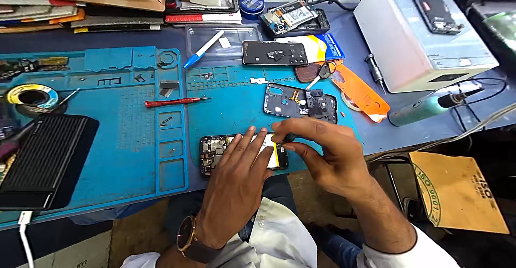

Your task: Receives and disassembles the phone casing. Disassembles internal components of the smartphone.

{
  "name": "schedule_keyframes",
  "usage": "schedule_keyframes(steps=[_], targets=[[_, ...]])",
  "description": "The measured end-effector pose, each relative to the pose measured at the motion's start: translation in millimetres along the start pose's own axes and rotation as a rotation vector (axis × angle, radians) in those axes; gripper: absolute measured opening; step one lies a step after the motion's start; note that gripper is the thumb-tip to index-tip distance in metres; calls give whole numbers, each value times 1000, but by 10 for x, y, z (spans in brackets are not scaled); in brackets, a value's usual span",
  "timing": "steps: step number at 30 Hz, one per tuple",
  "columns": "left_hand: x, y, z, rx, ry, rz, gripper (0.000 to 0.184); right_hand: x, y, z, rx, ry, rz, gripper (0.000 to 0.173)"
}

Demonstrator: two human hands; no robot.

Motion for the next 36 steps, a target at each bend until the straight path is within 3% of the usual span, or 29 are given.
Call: schedule_keyframes(steps=[5, 10, 14, 19, 23, 27, 31, 34, 36], targets=[[140, 60, 139, -8, -29, 55, 36, 37, -32, 77, 50, -4, 194, 36], [210, 146, 152, -6, -45, 31, 39, 17, -63, 12, -135, -9, 67, 42], [213, 162, 150, -10, -55, 39, 38, 59, -79, 25, 79, -8, 259, 40], [229, 178, 153, -11, -64, 45, 37, 10, -34, -42, -145, -20, 31, 43], [228, 183, 150, -8, -62, 43, 37, 31, -47, 20, 91, 8, 224, 46], [224, 169, 142, 2, -67, 27, 38, -20, -40, -17, -157, -1, 66, 48], [220, 160, 154, -14, -63, 16, 39, 9, -53, 29, 49, 26, 225, 47], [226, 151, 151, -15, -70, 4, 39, -10, -64, 12, -163, 32, 107, 50], [219, 145, 154, -12, -69, -1, 39, -18, -43, 4, -116, 15, 80, 54]])
Point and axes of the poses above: each hand's wrist, its own x-axis away from the middle knuckle, its own y-axis out of the palm, z = x × y, the point moved 6 cm from there along -x, towards the middle knuckle, and after that the axes turned 3 degrees about -x, right-handed, at the moved point
